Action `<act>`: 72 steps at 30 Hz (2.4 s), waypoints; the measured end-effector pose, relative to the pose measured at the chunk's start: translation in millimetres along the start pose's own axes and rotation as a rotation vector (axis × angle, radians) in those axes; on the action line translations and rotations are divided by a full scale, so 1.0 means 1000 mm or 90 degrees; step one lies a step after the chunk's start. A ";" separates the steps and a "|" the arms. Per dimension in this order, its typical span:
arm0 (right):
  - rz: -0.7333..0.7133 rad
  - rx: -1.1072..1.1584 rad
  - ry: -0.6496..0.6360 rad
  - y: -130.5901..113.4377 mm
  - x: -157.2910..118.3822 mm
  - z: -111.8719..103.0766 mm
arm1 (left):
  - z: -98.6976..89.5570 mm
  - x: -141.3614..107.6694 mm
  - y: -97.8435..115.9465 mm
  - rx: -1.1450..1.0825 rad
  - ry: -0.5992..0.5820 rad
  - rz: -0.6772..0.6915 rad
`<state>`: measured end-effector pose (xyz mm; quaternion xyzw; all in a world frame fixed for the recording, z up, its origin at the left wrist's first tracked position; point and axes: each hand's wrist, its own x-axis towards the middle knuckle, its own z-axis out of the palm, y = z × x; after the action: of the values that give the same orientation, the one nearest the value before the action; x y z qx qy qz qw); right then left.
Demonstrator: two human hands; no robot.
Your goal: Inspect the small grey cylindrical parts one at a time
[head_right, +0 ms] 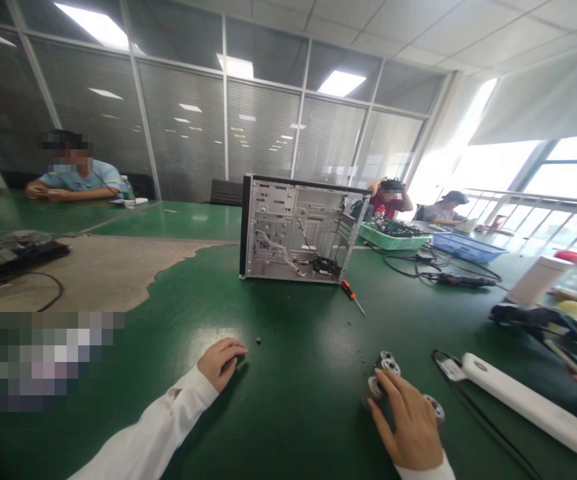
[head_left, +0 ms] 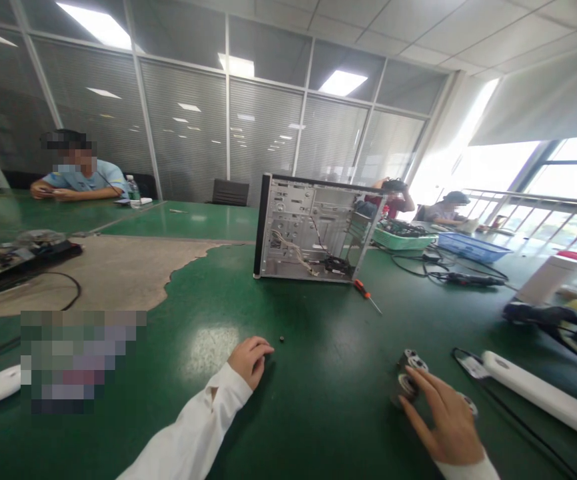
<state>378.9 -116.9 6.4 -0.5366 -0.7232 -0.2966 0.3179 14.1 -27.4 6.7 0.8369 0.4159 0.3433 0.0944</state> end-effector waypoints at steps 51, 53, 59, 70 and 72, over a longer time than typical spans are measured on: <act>0.089 -0.046 -0.184 0.032 0.023 -0.026 | 0.002 0.004 -0.006 0.007 0.044 0.066; 0.068 -0.043 -0.160 0.033 0.021 -0.024 | 0.004 0.003 -0.006 0.001 0.059 0.063; 0.032 -0.131 -0.131 0.031 0.019 -0.015 | 0.007 0.003 -0.009 0.000 0.054 0.064; 0.122 -0.178 -0.187 0.039 0.016 -0.010 | 0.008 0.003 -0.011 -0.006 0.051 0.071; 0.145 -0.184 -0.206 0.042 0.013 -0.015 | 0.008 0.003 -0.011 -0.008 0.050 0.070</act>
<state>418.7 -110.3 29.9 -0.6951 -0.6497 -0.2693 0.1490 13.8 -17.0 -2.2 0.8439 0.3702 0.3829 0.0646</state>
